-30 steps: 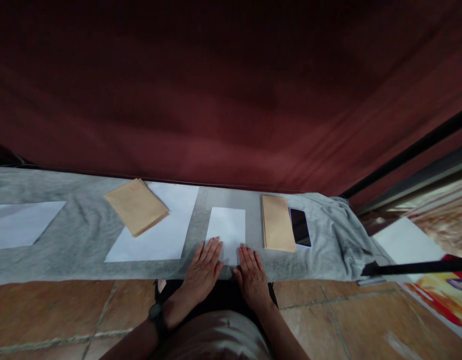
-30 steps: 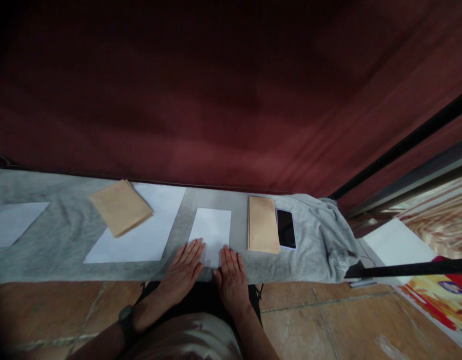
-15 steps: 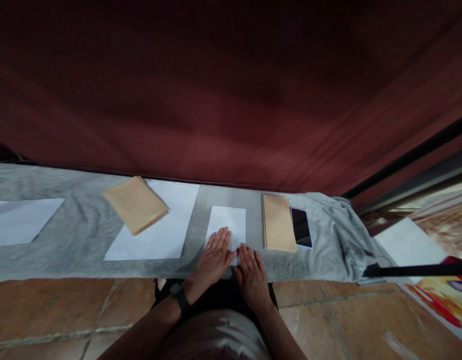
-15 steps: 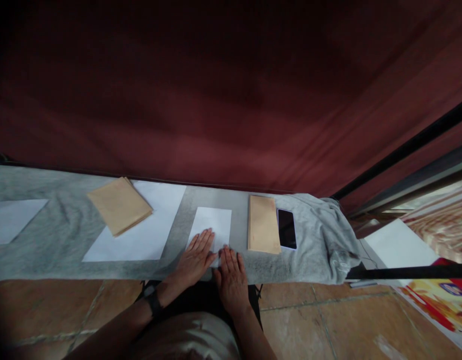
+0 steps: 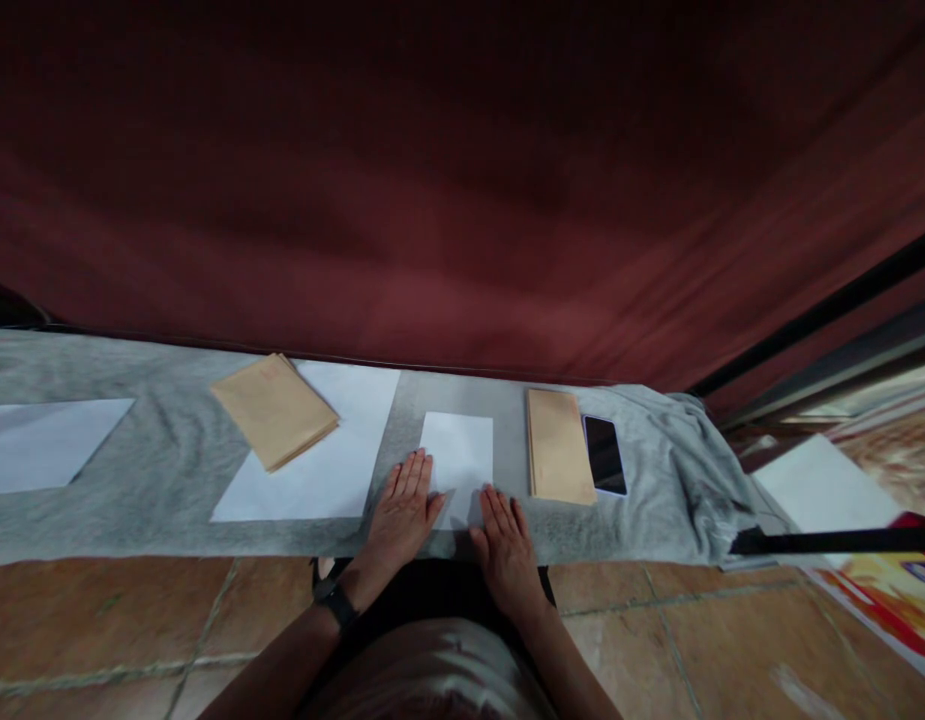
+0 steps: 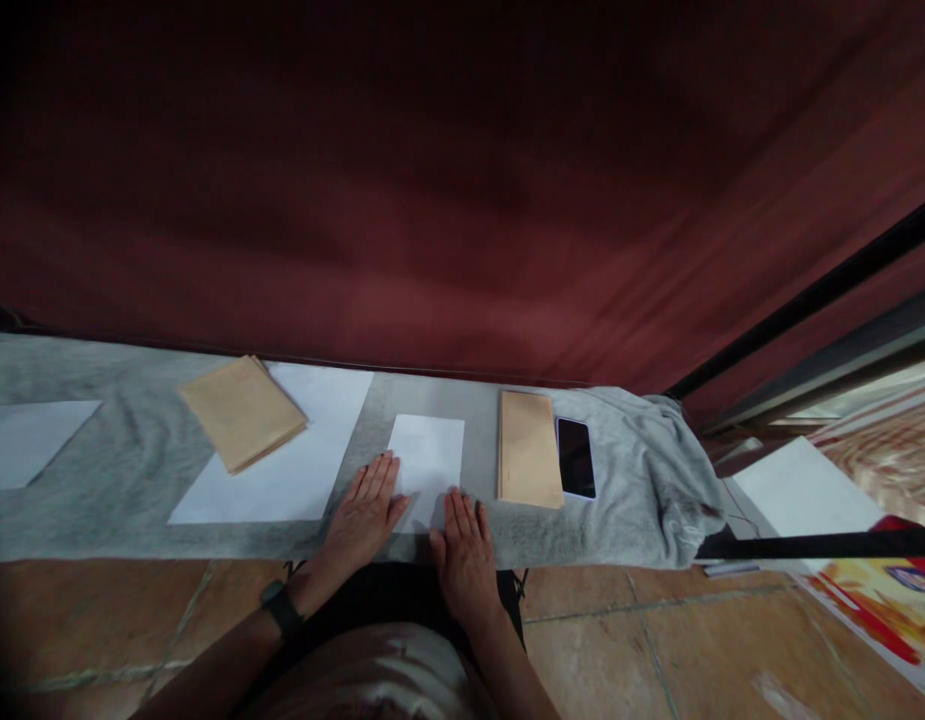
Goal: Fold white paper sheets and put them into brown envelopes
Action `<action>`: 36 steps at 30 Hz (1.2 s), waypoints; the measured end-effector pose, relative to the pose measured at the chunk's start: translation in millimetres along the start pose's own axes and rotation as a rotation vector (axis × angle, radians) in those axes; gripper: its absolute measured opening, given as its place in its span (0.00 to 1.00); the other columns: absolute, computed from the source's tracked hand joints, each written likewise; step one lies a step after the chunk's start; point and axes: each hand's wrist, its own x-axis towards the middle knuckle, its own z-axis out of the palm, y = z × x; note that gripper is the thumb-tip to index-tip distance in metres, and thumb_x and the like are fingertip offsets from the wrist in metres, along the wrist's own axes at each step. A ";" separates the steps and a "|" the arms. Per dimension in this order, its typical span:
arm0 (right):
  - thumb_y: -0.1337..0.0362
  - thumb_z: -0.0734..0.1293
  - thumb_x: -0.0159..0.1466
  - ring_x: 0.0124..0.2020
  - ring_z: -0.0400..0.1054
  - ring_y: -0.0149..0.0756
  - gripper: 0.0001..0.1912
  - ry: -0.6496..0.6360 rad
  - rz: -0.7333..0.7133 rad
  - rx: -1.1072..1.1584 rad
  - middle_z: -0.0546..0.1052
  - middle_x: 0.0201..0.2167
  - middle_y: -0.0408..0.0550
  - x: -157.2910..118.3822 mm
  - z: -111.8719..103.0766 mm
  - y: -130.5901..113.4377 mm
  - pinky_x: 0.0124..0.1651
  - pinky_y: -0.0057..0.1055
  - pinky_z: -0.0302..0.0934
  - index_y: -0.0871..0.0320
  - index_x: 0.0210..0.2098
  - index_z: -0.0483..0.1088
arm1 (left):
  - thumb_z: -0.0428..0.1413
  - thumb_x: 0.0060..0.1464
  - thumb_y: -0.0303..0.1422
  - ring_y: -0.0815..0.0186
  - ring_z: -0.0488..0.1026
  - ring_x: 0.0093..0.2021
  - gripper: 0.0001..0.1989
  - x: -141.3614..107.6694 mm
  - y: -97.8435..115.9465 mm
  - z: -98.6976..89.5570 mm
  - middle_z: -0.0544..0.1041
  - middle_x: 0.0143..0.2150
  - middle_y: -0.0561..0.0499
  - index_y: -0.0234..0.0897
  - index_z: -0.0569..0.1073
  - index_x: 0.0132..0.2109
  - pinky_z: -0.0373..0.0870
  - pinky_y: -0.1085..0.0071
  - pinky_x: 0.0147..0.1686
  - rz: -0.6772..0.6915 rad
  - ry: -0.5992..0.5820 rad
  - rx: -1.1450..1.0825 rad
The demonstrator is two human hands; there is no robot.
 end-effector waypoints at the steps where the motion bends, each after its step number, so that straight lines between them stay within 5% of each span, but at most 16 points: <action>1: 0.60 0.53 0.76 0.70 0.56 0.44 0.28 -0.003 0.002 0.011 0.61 0.70 0.55 6.1 0.6 -0.5 0.70 0.50 0.52 0.61 0.73 0.50 | 0.42 0.69 0.43 0.52 0.56 0.72 0.33 0.1 0.1 -0.5 0.61 0.71 0.35 0.29 0.52 0.73 0.56 0.50 0.69 -0.001 -0.006 0.001; 9: 0.59 0.54 0.75 0.70 0.56 0.43 0.25 0.008 -0.019 0.034 0.64 0.69 0.54 67.6 31.0 -10.1 0.71 0.47 0.51 0.61 0.68 0.60 | 0.44 0.67 0.41 0.51 0.57 0.72 0.33 -0.7 -0.8 -0.3 0.61 0.71 0.33 0.26 0.56 0.72 0.55 0.50 0.69 0.012 -0.029 0.019; 15: 0.58 0.56 0.75 0.71 0.55 0.43 0.28 0.072 0.038 -0.055 0.61 0.70 0.58 80.7 42.3 5.8 0.71 0.46 0.50 0.65 0.70 0.56 | 0.44 0.67 0.43 0.51 0.59 0.71 0.33 -1.4 -2.2 2.5 0.62 0.71 0.36 0.31 0.54 0.73 0.56 0.50 0.68 0.019 0.037 0.019; 21: 0.59 0.56 0.75 0.70 0.55 0.44 0.30 0.073 0.110 -0.104 0.60 0.70 0.58 89.7 42.3 17.5 0.72 0.45 0.48 0.66 0.71 0.53 | 0.41 0.68 0.40 0.50 0.61 0.70 0.30 2.6 -3.1 6.2 0.63 0.70 0.35 0.27 0.62 0.69 0.54 0.48 0.68 -0.020 -0.022 0.065; 27: 0.59 0.55 0.74 0.71 0.54 0.44 0.29 0.046 0.150 -0.092 0.58 0.71 0.56 91.8 40.8 14.1 0.72 0.46 0.46 0.64 0.71 0.54 | 0.38 0.70 0.40 0.52 0.60 0.71 0.28 35.0 3.0 16.9 0.66 0.69 0.37 0.29 0.64 0.68 0.58 0.49 0.67 0.034 -0.078 -0.006; 36: 0.61 0.56 0.74 0.71 0.54 0.45 0.28 0.055 0.170 -0.076 0.60 0.71 0.53 93.9 42.6 14.5 0.73 0.46 0.43 0.63 0.70 0.57 | 0.37 0.70 0.37 0.56 0.53 0.74 0.27 88.6 14.2 27.7 0.60 0.73 0.46 0.35 0.63 0.70 0.51 0.52 0.71 0.136 -0.225 -0.037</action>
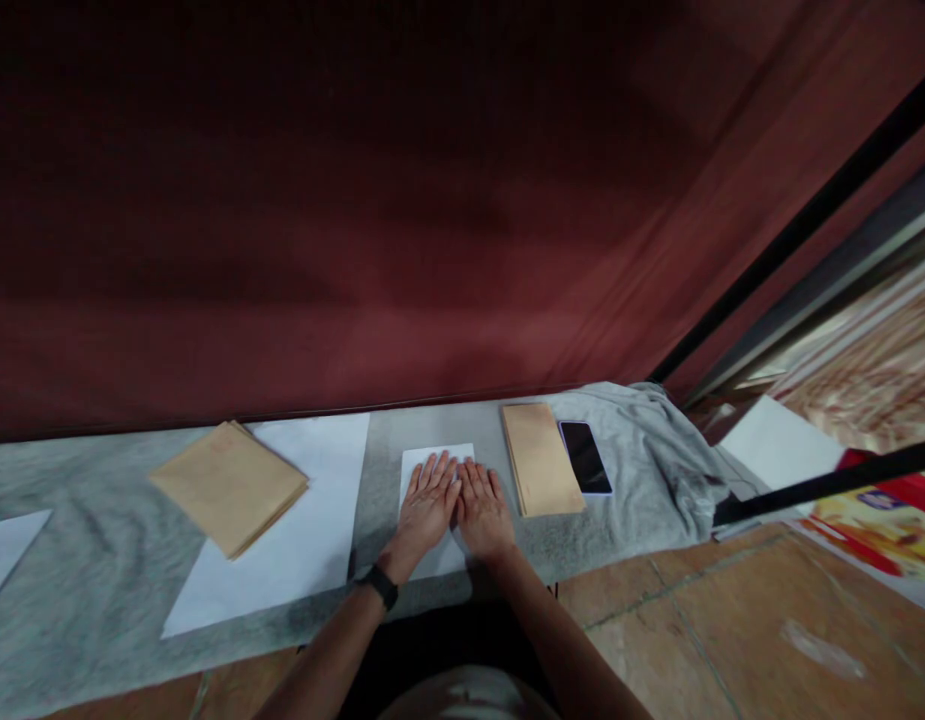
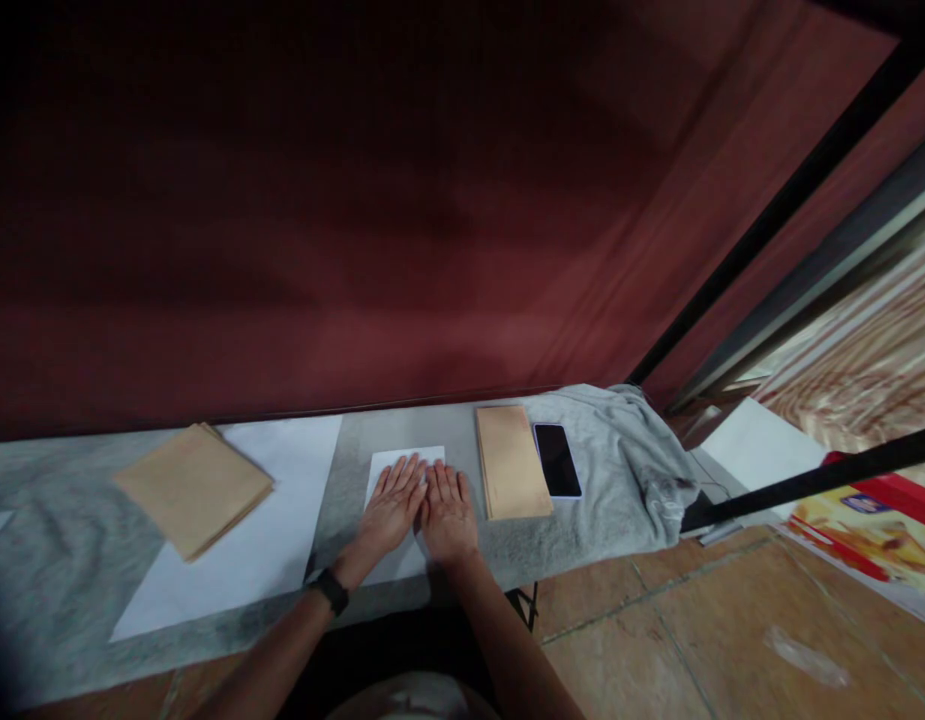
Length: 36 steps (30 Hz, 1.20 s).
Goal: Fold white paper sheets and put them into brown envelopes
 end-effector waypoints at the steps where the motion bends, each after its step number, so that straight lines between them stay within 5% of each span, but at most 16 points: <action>1: 0.61 0.56 0.74 0.71 0.54 0.45 0.27 0.006 0.007 0.004 0.61 0.70 0.53 0.1 0.9 -0.1 0.73 0.46 0.44 0.63 0.70 0.58 | 0.37 0.70 0.37 0.56 0.53 0.74 0.27 2.4 -1.6 -0.4 0.60 0.73 0.46 0.35 0.62 0.70 0.51 0.52 0.71 -0.016 -0.002 0.006; 10: 0.59 0.54 0.75 0.70 0.55 0.44 0.27 0.031 0.033 -0.003 0.61 0.70 0.54 3.4 5.8 -1.2 0.72 0.46 0.46 0.63 0.70 0.58 | 0.38 0.69 0.38 0.53 0.54 0.73 0.29 -8.9 -25.2 0.4 0.58 0.73 0.40 0.30 0.60 0.71 0.50 0.52 0.71 -0.130 0.073 0.098; 26: 0.60 0.55 0.75 0.69 0.58 0.48 0.27 0.100 0.074 -0.059 0.64 0.67 0.61 31.5 16.6 4.4 0.70 0.48 0.50 0.68 0.69 0.59 | 0.39 0.69 0.41 0.53 0.53 0.74 0.30 -7.6 -22.5 -3.1 0.58 0.73 0.39 0.32 0.58 0.72 0.50 0.52 0.70 -0.168 0.067 0.086; 32: 0.59 0.56 0.75 0.70 0.56 0.47 0.27 0.038 0.070 -0.034 0.61 0.70 0.58 1.9 3.4 2.3 0.71 0.48 0.48 0.64 0.70 0.58 | 0.40 0.69 0.41 0.54 0.53 0.74 0.30 -7.3 -22.8 -1.9 0.58 0.73 0.40 0.33 0.58 0.72 0.50 0.53 0.70 -0.162 0.096 0.074; 36: 0.56 0.58 0.74 0.70 0.56 0.44 0.26 -0.037 -0.059 0.027 0.61 0.71 0.50 -34.8 -14.8 0.5 0.72 0.47 0.46 0.55 0.69 0.60 | 0.40 0.69 0.40 0.52 0.53 0.74 0.30 -7.5 -21.6 -3.7 0.57 0.73 0.39 0.30 0.60 0.71 0.50 0.53 0.70 -0.164 0.083 0.073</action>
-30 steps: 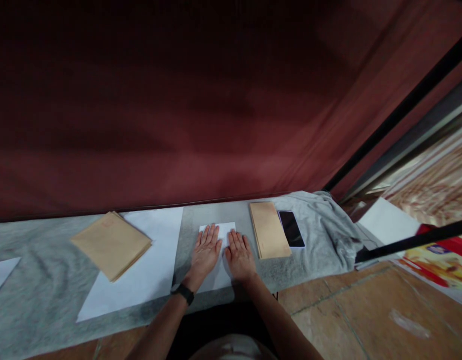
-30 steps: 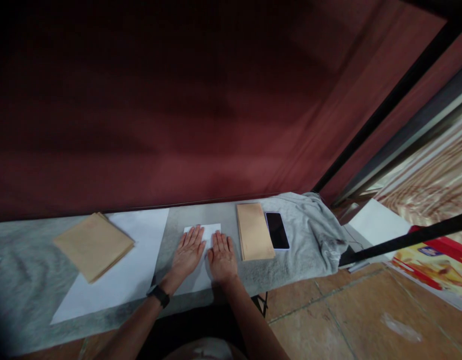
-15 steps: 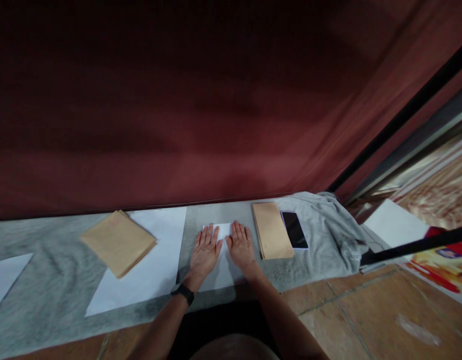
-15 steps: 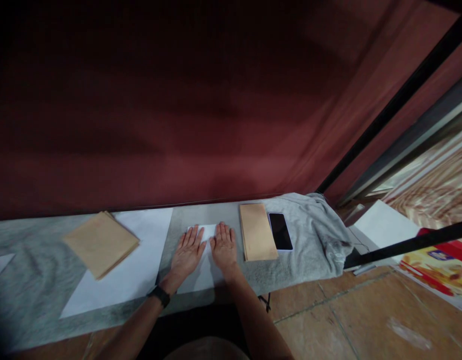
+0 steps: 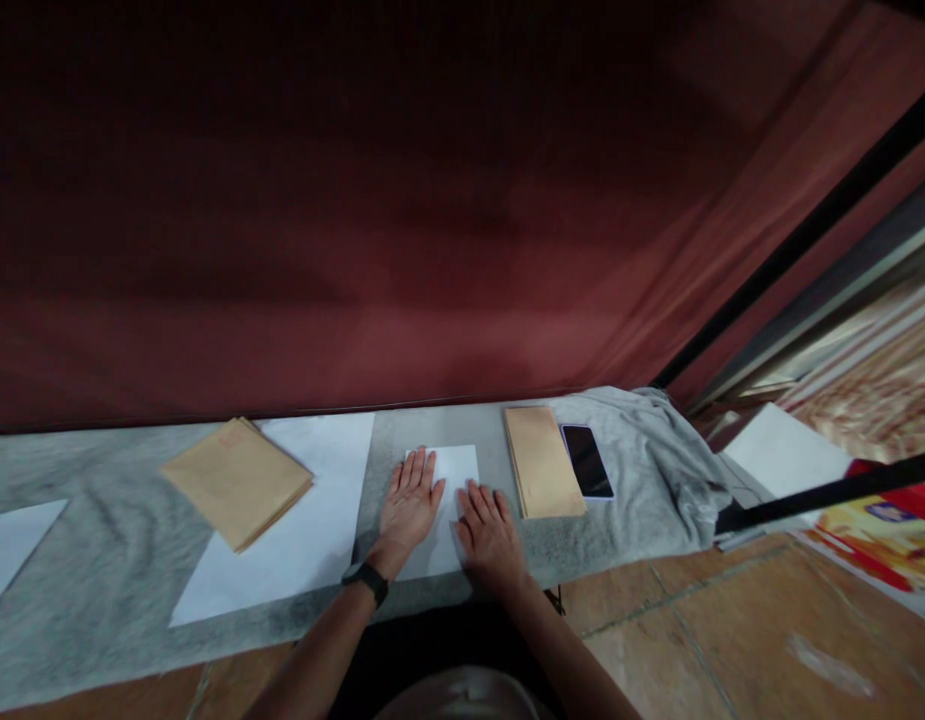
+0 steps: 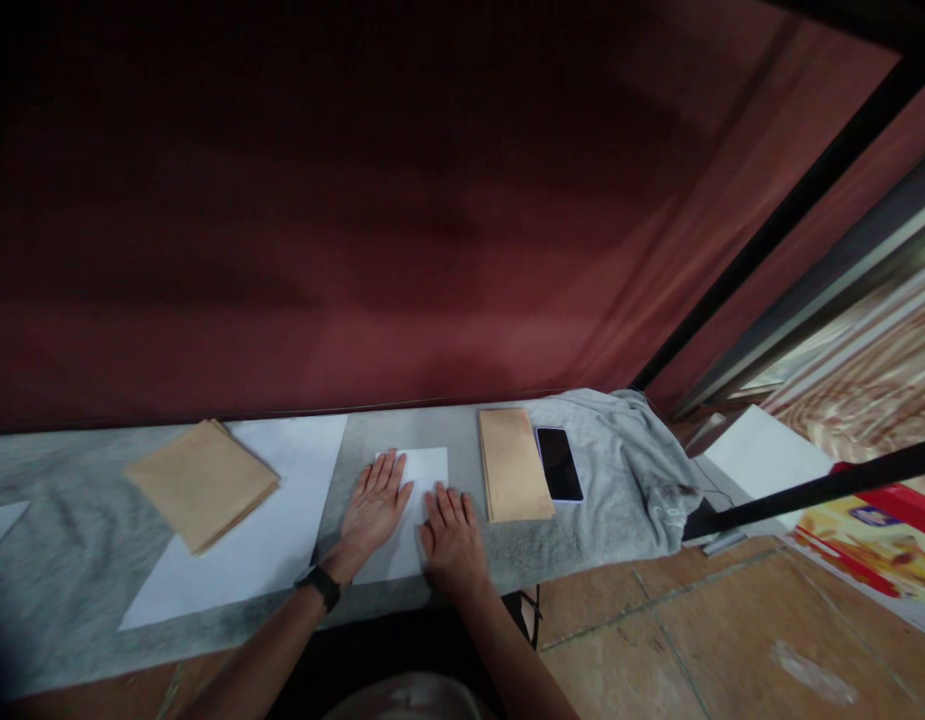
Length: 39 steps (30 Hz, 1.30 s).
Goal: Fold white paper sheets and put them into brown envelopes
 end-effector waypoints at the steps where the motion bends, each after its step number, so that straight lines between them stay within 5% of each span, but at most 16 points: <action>1: 0.56 0.58 0.74 0.69 0.57 0.44 0.26 -0.004 -0.001 0.010 0.61 0.70 0.50 -6.9 -4.8 -0.8 0.72 0.47 0.45 0.55 0.69 0.61 | 0.40 0.69 0.40 0.52 0.53 0.73 0.29 0.0 0.1 -0.2 0.57 0.73 0.39 0.30 0.60 0.71 0.50 0.52 0.70 -0.001 0.002 0.000; 8: 0.59 0.59 0.73 0.69 0.59 0.43 0.25 0.025 0.001 0.071 0.65 0.68 0.51 -14.8 -23.5 -5.6 0.73 0.47 0.46 0.57 0.67 0.62 | 0.40 0.69 0.41 0.48 0.56 0.72 0.30 -2.0 -3.8 3.3 0.59 0.72 0.35 0.26 0.62 0.69 0.52 0.50 0.70 0.047 0.061 0.022; 21: 0.55 0.61 0.72 0.68 0.60 0.43 0.27 0.097 0.055 0.091 0.64 0.69 0.46 -15.3 -10.0 -7.9 0.72 0.46 0.49 0.52 0.68 0.61 | 0.38 0.68 0.47 0.47 0.57 0.72 0.34 -0.5 -13.7 13.2 0.61 0.71 0.34 0.29 0.63 0.69 0.55 0.47 0.68 0.097 0.162 -0.019; 28: 0.54 0.62 0.71 0.67 0.62 0.43 0.28 0.104 0.051 0.067 0.64 0.68 0.45 -14.0 -4.1 -5.8 0.72 0.44 0.50 0.50 0.69 0.61 | 0.40 0.67 0.48 0.48 0.58 0.71 0.31 0.0 -18.1 12.8 0.67 0.69 0.40 0.40 0.63 0.70 0.55 0.44 0.67 0.158 0.145 -0.065; 39: 0.53 0.60 0.73 0.67 0.61 0.41 0.26 0.062 0.059 0.071 0.65 0.69 0.45 -13.8 -11.3 -3.7 0.71 0.44 0.49 0.50 0.68 0.62 | 0.40 0.66 0.51 0.48 0.59 0.71 0.36 4.3 -17.0 24.5 0.63 0.70 0.35 0.29 0.63 0.69 0.55 0.48 0.68 0.095 0.178 0.031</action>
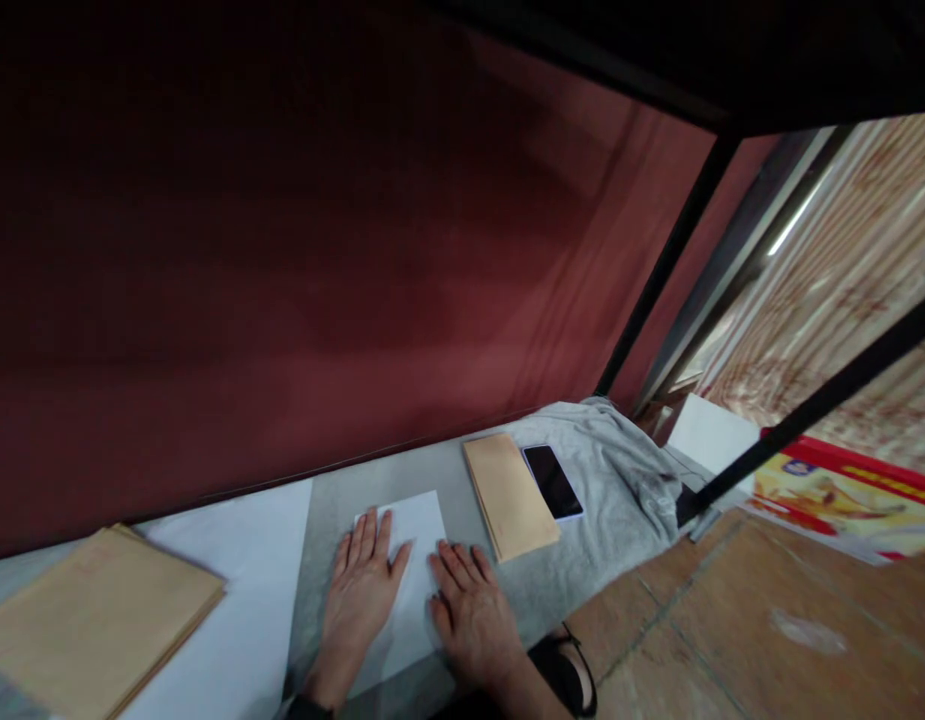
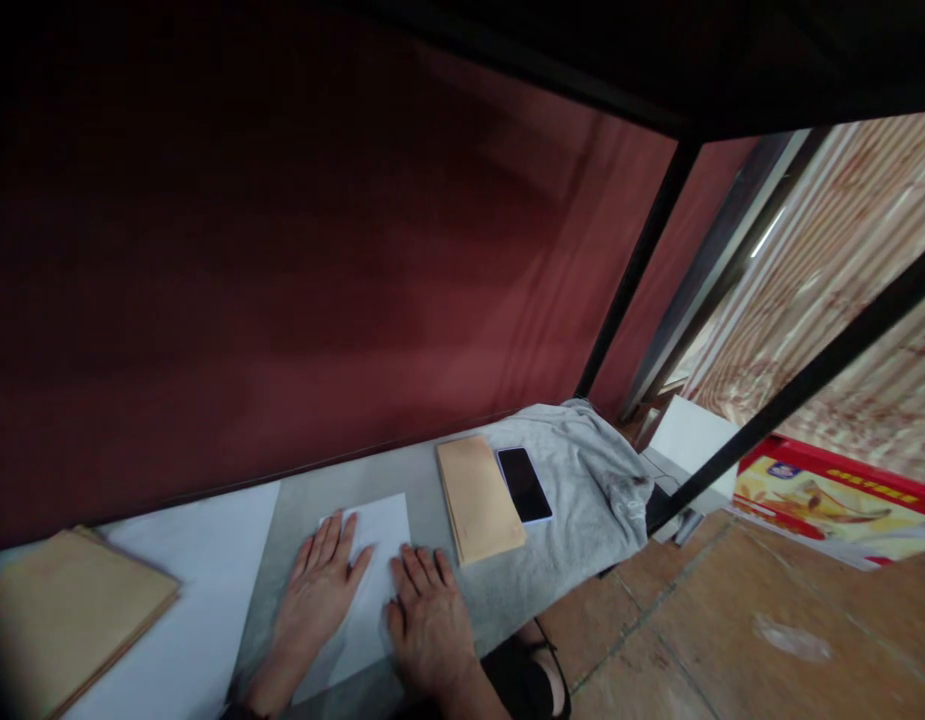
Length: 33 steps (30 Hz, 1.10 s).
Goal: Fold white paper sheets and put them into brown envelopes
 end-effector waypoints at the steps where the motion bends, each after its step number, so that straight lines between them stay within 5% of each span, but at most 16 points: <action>1: 0.53 0.60 0.73 0.68 0.60 0.41 0.26 -0.002 -0.003 -0.017 0.64 0.69 0.45 -0.4 1.1 1.3 0.71 0.44 0.49 0.50 0.68 0.62 | 0.40 0.66 0.50 0.49 0.60 0.70 0.36 0.1 0.7 -1.3 0.63 0.70 0.35 0.29 0.64 0.69 0.56 0.49 0.68 -0.003 -0.002 0.001; 14: 0.55 0.56 0.74 0.70 0.57 0.42 0.27 -0.059 -0.029 -0.113 0.60 0.70 0.47 -2.2 6.2 7.2 0.72 0.45 0.45 0.54 0.70 0.59 | 0.38 0.68 0.33 0.59 0.61 0.70 0.26 -2.7 3.8 -24.3 0.65 0.70 0.41 0.32 0.66 0.67 0.55 0.57 0.69 0.006 -0.173 -0.102; 21: 0.57 0.57 0.74 0.69 0.57 0.43 0.27 -0.054 -0.037 -0.135 0.61 0.70 0.50 -1.7 3.6 3.8 0.72 0.45 0.45 0.57 0.69 0.59 | 0.41 0.70 0.40 0.57 0.60 0.70 0.25 -52.8 12.2 -43.1 0.64 0.71 0.45 0.39 0.67 0.67 0.57 0.55 0.67 0.115 -0.220 -0.115; 27: 0.57 0.58 0.74 0.70 0.56 0.42 0.27 -0.060 -0.030 -0.123 0.61 0.70 0.50 -2.9 1.7 4.8 0.72 0.46 0.46 0.56 0.70 0.58 | 0.46 0.68 0.48 0.57 0.60 0.71 0.29 -92.2 11.7 -43.7 0.62 0.72 0.44 0.41 0.62 0.70 0.52 0.54 0.70 0.306 -0.066 -0.118; 33: 0.60 0.54 0.75 0.71 0.55 0.43 0.24 -0.100 0.046 0.006 0.64 0.68 0.53 15.8 3.3 -2.2 0.72 0.49 0.49 0.61 0.67 0.64 | 0.46 0.68 0.44 0.54 0.60 0.71 0.30 -85.3 18.5 -30.5 0.62 0.72 0.39 0.33 0.61 0.70 0.58 0.52 0.68 0.293 -0.030 -0.106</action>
